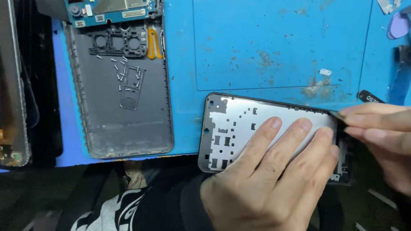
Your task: Cleaning a smartphone frame and preparing it for reassembly using precision tools.
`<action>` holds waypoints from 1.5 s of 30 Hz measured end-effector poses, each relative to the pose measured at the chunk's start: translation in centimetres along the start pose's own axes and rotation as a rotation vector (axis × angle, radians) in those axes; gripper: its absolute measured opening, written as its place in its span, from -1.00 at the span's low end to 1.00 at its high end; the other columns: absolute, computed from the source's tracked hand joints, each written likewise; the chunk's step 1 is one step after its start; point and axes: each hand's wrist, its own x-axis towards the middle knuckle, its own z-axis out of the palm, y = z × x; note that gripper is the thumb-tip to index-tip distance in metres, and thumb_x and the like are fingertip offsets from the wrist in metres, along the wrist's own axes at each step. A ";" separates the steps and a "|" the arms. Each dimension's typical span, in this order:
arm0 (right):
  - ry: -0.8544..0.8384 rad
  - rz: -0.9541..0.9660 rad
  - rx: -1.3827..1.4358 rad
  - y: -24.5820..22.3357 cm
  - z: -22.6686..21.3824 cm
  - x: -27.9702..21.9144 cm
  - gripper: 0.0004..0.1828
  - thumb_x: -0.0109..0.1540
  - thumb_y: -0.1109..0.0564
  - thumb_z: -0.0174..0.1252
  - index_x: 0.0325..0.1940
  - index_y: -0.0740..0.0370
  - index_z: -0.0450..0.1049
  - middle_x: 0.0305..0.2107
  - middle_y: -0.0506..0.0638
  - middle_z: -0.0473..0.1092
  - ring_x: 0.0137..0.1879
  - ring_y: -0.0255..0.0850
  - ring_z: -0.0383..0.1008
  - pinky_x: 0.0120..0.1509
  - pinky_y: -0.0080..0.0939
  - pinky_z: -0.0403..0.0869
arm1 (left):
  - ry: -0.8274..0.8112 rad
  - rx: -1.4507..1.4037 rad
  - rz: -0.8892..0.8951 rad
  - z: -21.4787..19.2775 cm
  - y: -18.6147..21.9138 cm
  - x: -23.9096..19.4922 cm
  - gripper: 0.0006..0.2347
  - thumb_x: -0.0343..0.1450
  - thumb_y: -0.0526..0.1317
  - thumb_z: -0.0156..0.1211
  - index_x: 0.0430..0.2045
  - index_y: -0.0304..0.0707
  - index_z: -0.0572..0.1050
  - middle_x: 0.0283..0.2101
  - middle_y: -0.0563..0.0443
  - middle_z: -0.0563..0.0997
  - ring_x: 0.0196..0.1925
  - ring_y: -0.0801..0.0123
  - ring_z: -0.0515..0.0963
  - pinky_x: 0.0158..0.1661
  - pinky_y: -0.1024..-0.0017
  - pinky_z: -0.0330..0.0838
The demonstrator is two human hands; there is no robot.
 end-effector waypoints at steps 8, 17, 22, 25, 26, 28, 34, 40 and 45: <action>-0.034 -0.038 -0.030 0.2 0.3 -0.2 -0.84 0.30 0.44 0.04 -0.08 0.49 0.50 -0.07 0.34 0.50 0.06 0.17 0.57 0.18 0.00 0.54 | 0.022 -0.010 0.009 0.5 0.3 -0.7 -0.73 0.53 -0.23 0.14 0.00 -0.43 0.62 0.12 -0.23 0.58 0.22 0.05 0.56 0.24 0.15 0.48; 0.044 0.069 0.063 1.9 -0.9 -2.0 -0.83 0.32 0.40 0.01 -0.08 0.39 0.50 -0.01 0.23 0.48 0.11 -0.07 0.55 0.28 -0.18 0.54 | 0.011 -0.001 0.013 0.1 0.1 -0.5 -0.76 0.53 -0.24 0.19 0.00 -0.40 0.63 0.10 -0.22 0.59 0.20 0.07 0.57 0.23 0.16 0.49; -0.118 -0.253 -0.092 1.5 -0.3 -0.5 -0.85 0.28 0.38 0.07 -0.13 0.37 0.54 0.02 0.20 0.49 0.19 -0.06 0.56 0.34 -0.16 0.54 | -0.005 -0.004 0.034 -0.2 0.0 0.4 -0.75 0.49 -0.24 0.17 -0.03 -0.38 0.64 0.09 -0.19 0.61 0.19 0.08 0.59 0.22 0.17 0.50; -0.075 -0.112 -0.012 2.2 -0.9 -1.7 -0.81 0.30 0.37 0.04 -0.05 0.35 0.51 0.01 0.16 0.50 0.16 -0.10 0.57 0.33 -0.21 0.54 | -0.005 0.010 0.035 0.0 -0.1 0.4 -0.74 0.50 -0.24 0.16 0.00 -0.36 0.64 0.10 -0.17 0.61 0.20 0.09 0.58 0.23 0.17 0.49; 0.021 0.137 0.175 2.9 -0.8 -2.5 -0.76 0.34 0.39 -0.03 0.04 0.35 0.47 0.01 0.16 0.49 0.10 -0.14 0.57 0.28 -0.26 0.54 | -0.015 0.023 0.038 -0.1 -0.1 0.4 -0.75 0.52 -0.24 0.16 0.02 -0.35 0.64 0.11 -0.17 0.60 0.21 0.09 0.58 0.25 0.18 0.49; -0.027 0.020 0.119 2.9 0.1 -1.1 -0.75 0.31 0.45 0.01 0.03 0.37 0.49 0.01 0.23 0.50 0.11 -0.07 0.57 0.27 -0.19 0.55 | -0.026 0.018 0.036 -0.3 -0.1 0.6 -0.75 0.52 -0.23 0.16 0.01 -0.35 0.64 0.12 -0.17 0.61 0.22 0.09 0.58 0.26 0.17 0.49; 0.042 -0.483 0.040 3.7 -0.4 -1.3 -0.83 0.32 0.49 0.10 -0.15 0.32 0.37 -0.08 0.19 0.47 0.08 -0.04 0.61 0.22 -0.06 0.64 | -0.028 0.017 0.031 -0.3 0.0 0.5 -0.75 0.53 -0.22 0.16 0.02 -0.34 0.64 0.13 -0.17 0.61 0.21 0.11 0.58 0.28 0.19 0.48; -0.039 -0.339 0.005 2.8 -0.3 -1.0 -0.86 0.26 0.48 0.08 -0.17 0.37 0.44 -0.07 0.25 0.48 0.12 0.02 0.58 0.27 -0.08 0.58 | -0.036 0.022 0.031 -0.3 0.1 0.4 -0.75 0.54 -0.22 0.17 0.03 -0.34 0.64 0.13 -0.16 0.60 0.22 0.11 0.58 0.26 0.20 0.48; 0.020 0.012 -0.005 5.3 -1.2 -1.6 -0.82 0.37 0.46 0.05 -0.03 0.38 0.51 0.02 0.21 0.50 0.06 -0.11 0.57 0.31 -0.28 0.55 | -0.039 0.031 0.039 -0.4 -0.1 0.5 -0.75 0.54 -0.22 0.18 0.03 -0.34 0.63 0.13 -0.17 0.60 0.21 0.10 0.59 0.25 0.18 0.49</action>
